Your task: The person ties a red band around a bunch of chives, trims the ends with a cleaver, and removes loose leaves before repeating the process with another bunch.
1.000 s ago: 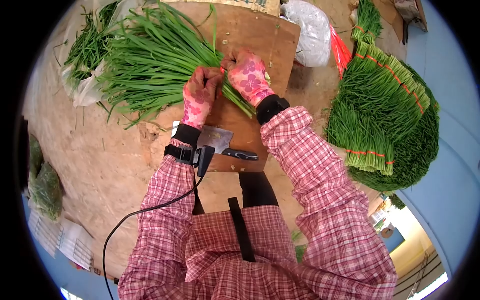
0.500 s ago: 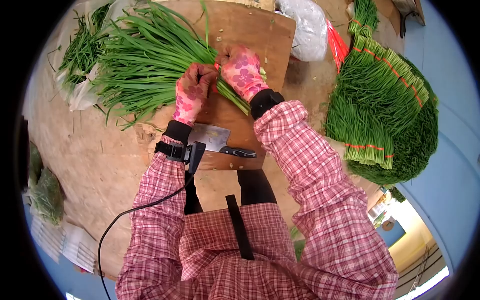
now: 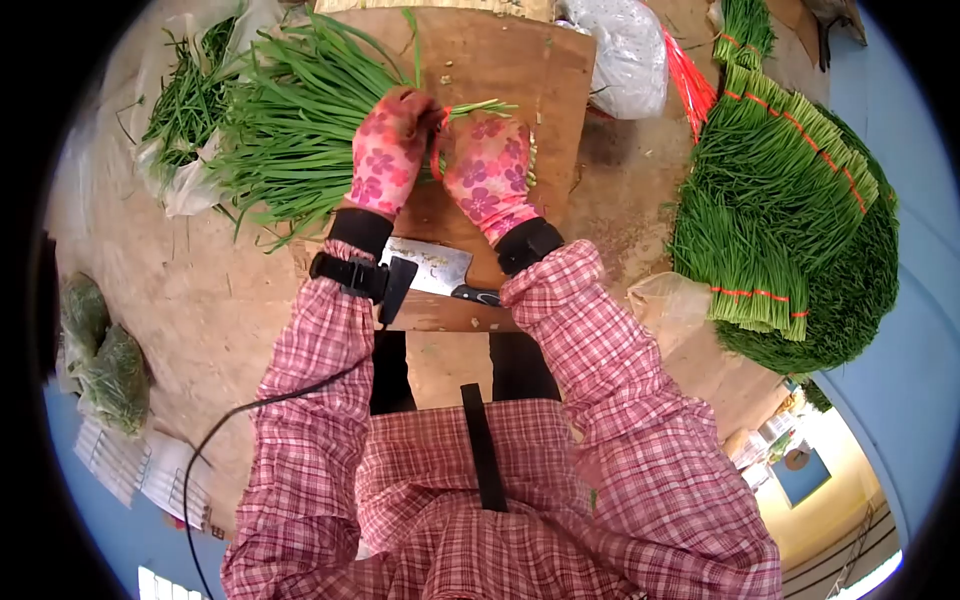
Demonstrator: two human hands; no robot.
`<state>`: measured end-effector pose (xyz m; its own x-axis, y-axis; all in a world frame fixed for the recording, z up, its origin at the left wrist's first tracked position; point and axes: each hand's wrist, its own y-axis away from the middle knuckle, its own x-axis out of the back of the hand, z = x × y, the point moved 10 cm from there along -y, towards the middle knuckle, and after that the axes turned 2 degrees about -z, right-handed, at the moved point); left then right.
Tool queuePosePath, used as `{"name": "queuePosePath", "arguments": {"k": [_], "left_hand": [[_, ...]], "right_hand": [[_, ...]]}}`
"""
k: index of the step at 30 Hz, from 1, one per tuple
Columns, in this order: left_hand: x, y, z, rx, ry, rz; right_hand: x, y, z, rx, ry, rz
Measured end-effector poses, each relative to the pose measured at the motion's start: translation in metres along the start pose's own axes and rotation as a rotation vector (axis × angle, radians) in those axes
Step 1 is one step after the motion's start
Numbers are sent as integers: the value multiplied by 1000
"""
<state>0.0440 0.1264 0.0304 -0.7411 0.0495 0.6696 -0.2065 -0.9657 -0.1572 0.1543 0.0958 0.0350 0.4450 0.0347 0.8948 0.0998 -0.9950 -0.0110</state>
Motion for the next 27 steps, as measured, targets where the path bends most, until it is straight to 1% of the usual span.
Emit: {"name": "queuePosePath", "arguments": {"k": [1,3,4,5,6,7,9,10,11,12,15,16,17,19,21,23,24,25,26,27], "left_hand": [[-5,-5,2,-13,12,-75],[-19,-18,3,-27,-9,-237],[-24,-19,-3,83,73,-304],[-29,-21,-10,194,154,-367],[-33,-23,-12,302,235,-431],[-36,-22,-17,387,223,-469],[-29,-20,-5,180,67,-501],[-29,-16,-1,73,-14,-515],[-31,-7,-10,72,136,-447],[-19,-6,11,-3,55,-414],[-18,2,5,111,58,-269],[-18,4,1,132,78,-235],[-19,8,-3,159,101,-202],[-19,14,-11,177,172,-167],[-20,13,-13,180,217,-170],[-17,8,-7,185,236,-209],[-20,7,-13,265,293,-244],[-23,7,-21,346,349,-279],[-27,7,-29,427,406,-314],[-32,3,-36,439,399,-369]], "right_hand": [[0,1,-2,18,104,67],[-4,3,-6,5,178,75],[-5,2,-9,-4,214,77],[-12,-3,-2,-66,91,16],[-14,-4,1,-95,45,33],[-18,-2,5,-123,-2,48],[-21,0,11,-177,-48,56],[-19,0,17,-245,-106,41],[-19,-1,23,-312,-163,24],[-20,-2,28,-377,-220,6],[-22,1,42,-391,-421,-20],[-11,-3,42,-392,-482,-29],[-1,-4,56,-500,-456,-90],[10,-17,42,-283,-273,-171],[1,-28,26,-38,-122,-222],[-4,-35,16,135,-31,-157],[-5,-34,9,219,14,-125],[-9,-30,6,238,108,-99],[-18,-26,11,185,140,-159],[-20,-21,9,131,173,-219]]}}
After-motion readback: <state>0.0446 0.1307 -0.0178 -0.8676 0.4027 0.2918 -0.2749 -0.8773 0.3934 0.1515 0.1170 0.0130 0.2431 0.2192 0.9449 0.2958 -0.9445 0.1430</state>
